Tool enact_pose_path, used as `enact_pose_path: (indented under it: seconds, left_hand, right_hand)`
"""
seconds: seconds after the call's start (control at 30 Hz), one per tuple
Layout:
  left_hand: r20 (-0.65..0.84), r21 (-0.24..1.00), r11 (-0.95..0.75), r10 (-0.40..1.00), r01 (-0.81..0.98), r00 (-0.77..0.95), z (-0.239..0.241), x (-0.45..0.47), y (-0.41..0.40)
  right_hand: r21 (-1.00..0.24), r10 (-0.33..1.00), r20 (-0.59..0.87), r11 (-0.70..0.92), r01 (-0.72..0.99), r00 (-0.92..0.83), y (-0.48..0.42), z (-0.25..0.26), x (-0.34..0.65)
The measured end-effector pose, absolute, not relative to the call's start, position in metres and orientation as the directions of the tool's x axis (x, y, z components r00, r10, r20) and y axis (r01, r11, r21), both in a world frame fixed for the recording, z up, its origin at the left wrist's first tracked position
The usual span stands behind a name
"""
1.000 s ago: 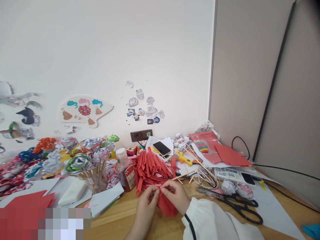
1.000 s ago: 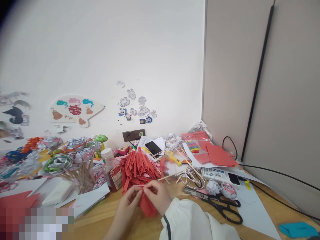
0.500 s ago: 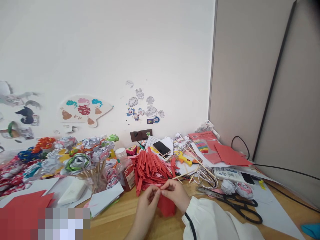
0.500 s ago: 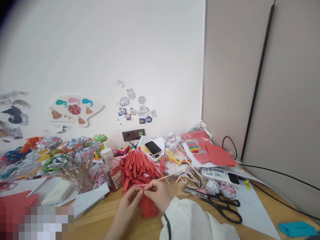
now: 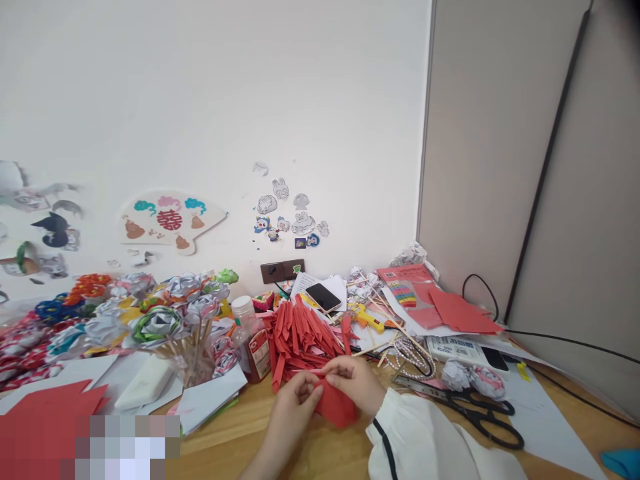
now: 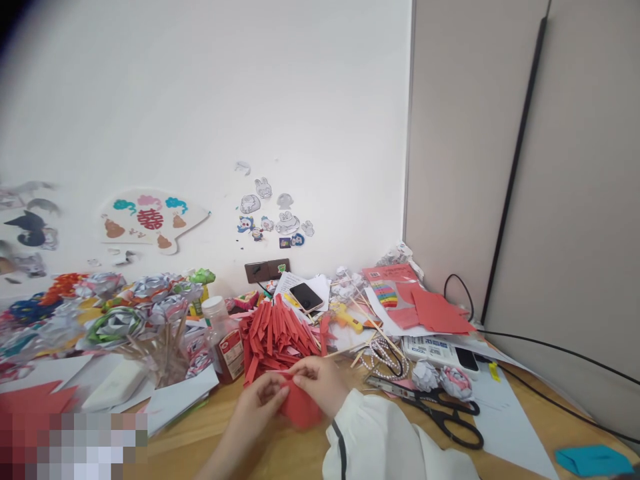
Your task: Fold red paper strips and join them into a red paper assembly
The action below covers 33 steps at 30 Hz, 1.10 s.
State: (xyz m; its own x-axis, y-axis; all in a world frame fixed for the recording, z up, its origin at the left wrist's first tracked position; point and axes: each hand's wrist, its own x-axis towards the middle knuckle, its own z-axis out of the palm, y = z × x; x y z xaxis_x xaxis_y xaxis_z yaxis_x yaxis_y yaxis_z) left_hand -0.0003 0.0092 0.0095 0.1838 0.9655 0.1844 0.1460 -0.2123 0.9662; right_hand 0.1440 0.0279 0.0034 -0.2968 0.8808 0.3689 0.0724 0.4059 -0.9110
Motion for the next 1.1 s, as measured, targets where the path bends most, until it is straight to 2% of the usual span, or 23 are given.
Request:
enact_pose_path:
  seconds: [0.07,0.2,0.33,0.43,0.67,0.87,1.1]
  left_hand:
    - [0.132,0.986,-0.146,0.980,0.087,0.146,0.010,0.000,0.010]
    - [0.005,0.989,-0.003,1.000,-0.147,0.011,0.013,-0.004,0.014]
    - [-0.057,0.964,0.039,0.997,-0.263,-0.061,0.013,-0.010,0.019]
    - [-0.056,0.965,0.049,0.998,-0.256,-0.021,0.012,-0.010,0.019]
    - [0.036,0.996,-0.028,0.995,-0.079,0.098,0.011,-0.012,0.020]
    - [-0.048,0.993,0.065,0.985,-0.096,0.163,0.011,-0.014,0.024]
    - [-0.006,0.987,0.034,0.984,-0.154,0.179,0.011,-0.017,0.024]
  right_hand:
    - [-0.905,0.879,0.368,0.413,0.101,-0.303,0.028,0.007,0.147]
    - [-0.919,0.897,0.344,0.382,0.098,-0.277,0.033,0.016,0.161]
    - [-0.962,0.906,0.228,0.266,0.062,-0.357,0.040,0.015,0.170]
    - [-0.985,0.908,0.162,0.173,-0.007,-0.386,0.043,0.008,0.168]
    - [-0.990,0.899,0.138,0.141,-0.025,-0.415,0.045,-0.001,0.164]
    - [-0.970,0.864,0.243,0.214,-0.115,-0.441,0.043,-0.001,0.163]
    - [-0.984,0.839,0.161,0.096,-0.149,-0.520,0.041,0.000,0.160]
